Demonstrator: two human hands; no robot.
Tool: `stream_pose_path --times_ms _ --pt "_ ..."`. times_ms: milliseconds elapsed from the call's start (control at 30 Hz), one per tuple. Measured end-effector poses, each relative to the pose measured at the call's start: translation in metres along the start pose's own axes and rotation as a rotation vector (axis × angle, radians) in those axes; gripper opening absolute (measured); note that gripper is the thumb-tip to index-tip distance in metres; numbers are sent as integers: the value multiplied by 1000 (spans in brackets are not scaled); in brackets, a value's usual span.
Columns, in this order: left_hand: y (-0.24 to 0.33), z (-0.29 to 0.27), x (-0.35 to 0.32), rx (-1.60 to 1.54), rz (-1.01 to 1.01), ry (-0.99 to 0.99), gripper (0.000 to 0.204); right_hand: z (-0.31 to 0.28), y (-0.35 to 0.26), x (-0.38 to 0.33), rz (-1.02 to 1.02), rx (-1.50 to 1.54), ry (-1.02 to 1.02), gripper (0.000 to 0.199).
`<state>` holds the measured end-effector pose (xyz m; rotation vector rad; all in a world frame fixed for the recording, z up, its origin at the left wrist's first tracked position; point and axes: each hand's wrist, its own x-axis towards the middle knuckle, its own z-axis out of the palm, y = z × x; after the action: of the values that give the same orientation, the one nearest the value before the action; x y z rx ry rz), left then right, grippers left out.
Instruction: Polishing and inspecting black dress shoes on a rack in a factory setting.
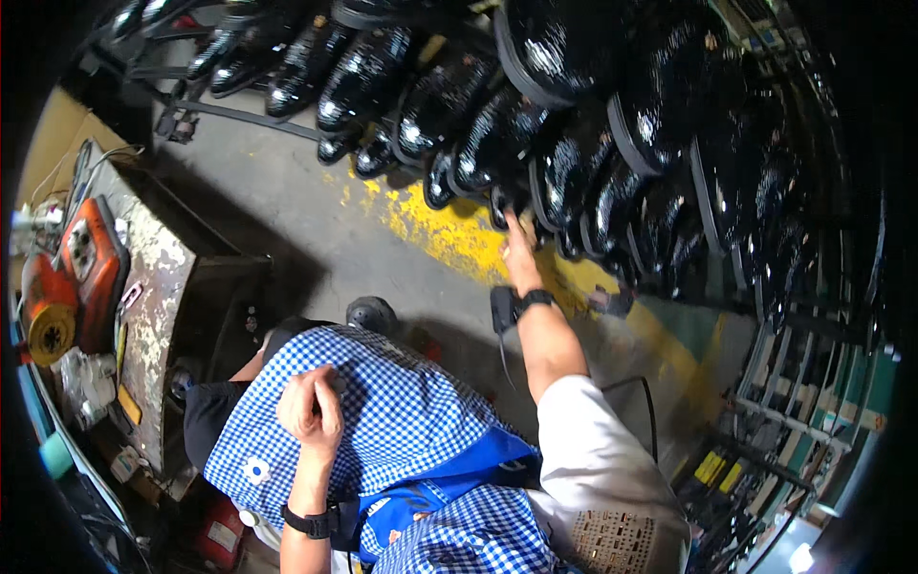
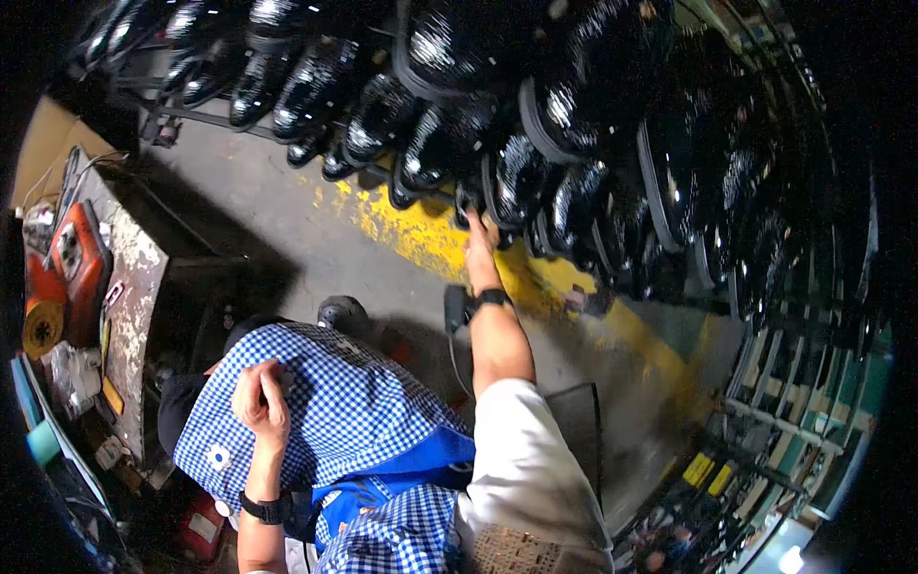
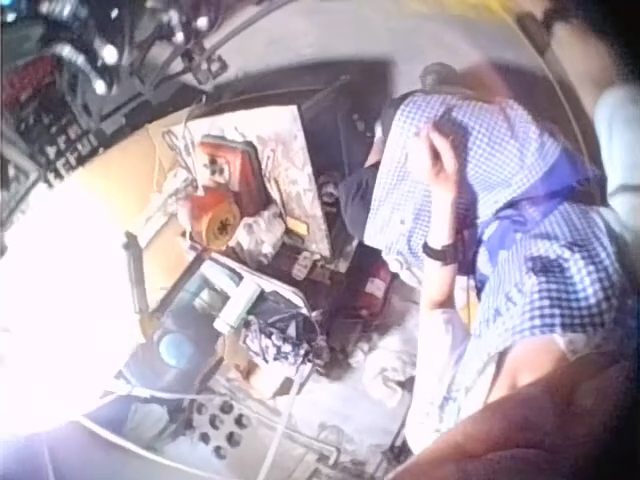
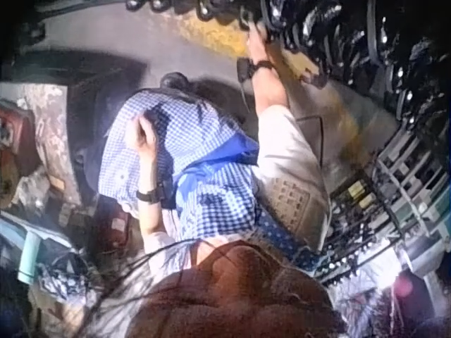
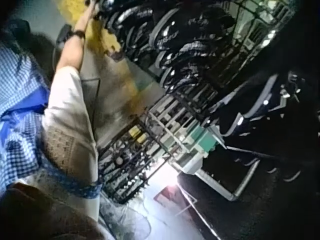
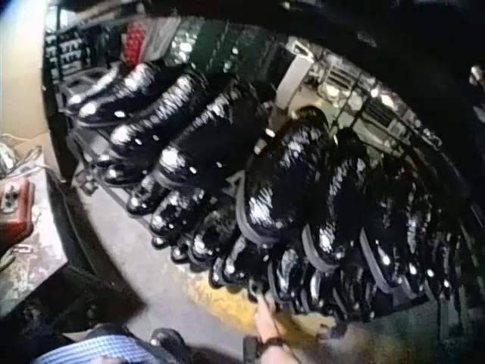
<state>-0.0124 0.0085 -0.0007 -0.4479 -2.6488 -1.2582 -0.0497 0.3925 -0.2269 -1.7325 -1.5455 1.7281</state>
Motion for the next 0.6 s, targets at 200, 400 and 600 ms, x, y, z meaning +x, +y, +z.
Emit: stream_pose_path --times_ms 200,400,600 --pt "-2 3 -2 63 -13 -30 14 -22 18 19 -178 -596 585 65" --pt "-1 4 -2 42 -13 -89 20 -44 29 46 178 -462 560 66" --pt "-1 1 0 91 28 -94 18 -54 21 50 309 195 140 64"
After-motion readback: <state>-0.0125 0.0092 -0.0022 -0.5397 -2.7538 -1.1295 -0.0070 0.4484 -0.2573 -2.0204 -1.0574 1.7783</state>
